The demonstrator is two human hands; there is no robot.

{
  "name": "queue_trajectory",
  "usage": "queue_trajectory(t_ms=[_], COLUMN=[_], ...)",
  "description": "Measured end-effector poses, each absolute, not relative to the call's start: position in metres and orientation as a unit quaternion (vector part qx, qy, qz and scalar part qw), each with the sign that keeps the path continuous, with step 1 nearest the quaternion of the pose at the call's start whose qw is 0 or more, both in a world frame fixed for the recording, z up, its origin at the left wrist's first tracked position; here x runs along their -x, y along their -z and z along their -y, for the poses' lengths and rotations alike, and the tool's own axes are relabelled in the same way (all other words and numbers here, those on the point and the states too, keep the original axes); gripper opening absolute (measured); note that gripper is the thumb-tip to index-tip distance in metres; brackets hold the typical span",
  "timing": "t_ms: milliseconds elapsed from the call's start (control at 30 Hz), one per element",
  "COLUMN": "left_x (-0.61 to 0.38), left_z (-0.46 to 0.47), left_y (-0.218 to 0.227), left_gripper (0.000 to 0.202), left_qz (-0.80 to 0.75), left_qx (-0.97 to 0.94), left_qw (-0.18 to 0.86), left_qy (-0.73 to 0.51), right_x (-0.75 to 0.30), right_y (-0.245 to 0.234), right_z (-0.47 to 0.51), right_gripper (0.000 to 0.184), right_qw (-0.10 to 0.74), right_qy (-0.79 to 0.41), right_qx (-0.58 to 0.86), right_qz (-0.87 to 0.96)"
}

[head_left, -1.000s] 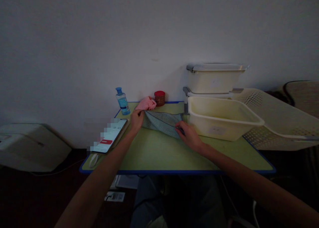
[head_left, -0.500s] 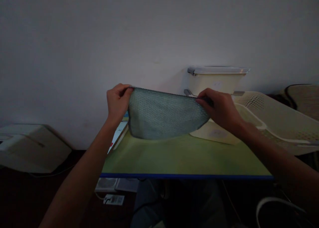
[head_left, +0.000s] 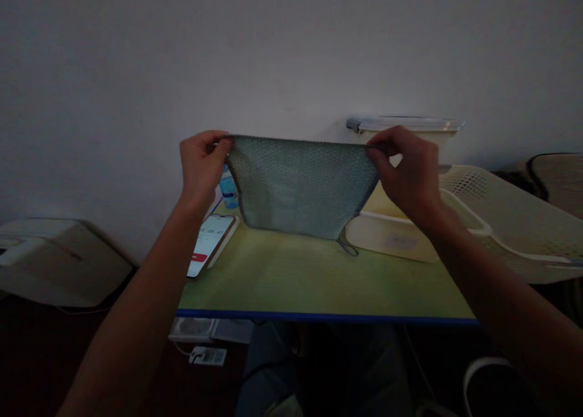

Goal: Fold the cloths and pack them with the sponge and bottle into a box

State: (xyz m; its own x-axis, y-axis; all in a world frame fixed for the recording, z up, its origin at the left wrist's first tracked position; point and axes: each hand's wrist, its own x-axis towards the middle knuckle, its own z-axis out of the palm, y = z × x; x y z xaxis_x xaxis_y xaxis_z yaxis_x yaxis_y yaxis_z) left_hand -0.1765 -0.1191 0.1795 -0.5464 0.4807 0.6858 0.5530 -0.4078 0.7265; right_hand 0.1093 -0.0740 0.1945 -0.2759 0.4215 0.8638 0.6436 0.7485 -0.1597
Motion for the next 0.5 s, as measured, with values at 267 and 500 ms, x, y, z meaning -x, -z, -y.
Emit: queue_trajectory(t_ms=[267,500], left_x=[0.169,0.171], left_z=[0.218,0.239], left_y=[-0.14,-0.024], left_gripper=[0.015,0.027], left_qz=[0.521,0.559], left_qx=[0.741,0.739], left_qw=[-0.025,-0.265], left_qy=[0.423,0.267], right_x=[-0.138,-0.158], right_y=[-0.118,-0.026], right_z=[0.127,0.147], right_gripper=[0.011,0.028], right_qw=[0.41,0.222], right_qy=[0.096,-0.017], right_qx=[0.17,0.182], right_qz=[0.891,0.958])
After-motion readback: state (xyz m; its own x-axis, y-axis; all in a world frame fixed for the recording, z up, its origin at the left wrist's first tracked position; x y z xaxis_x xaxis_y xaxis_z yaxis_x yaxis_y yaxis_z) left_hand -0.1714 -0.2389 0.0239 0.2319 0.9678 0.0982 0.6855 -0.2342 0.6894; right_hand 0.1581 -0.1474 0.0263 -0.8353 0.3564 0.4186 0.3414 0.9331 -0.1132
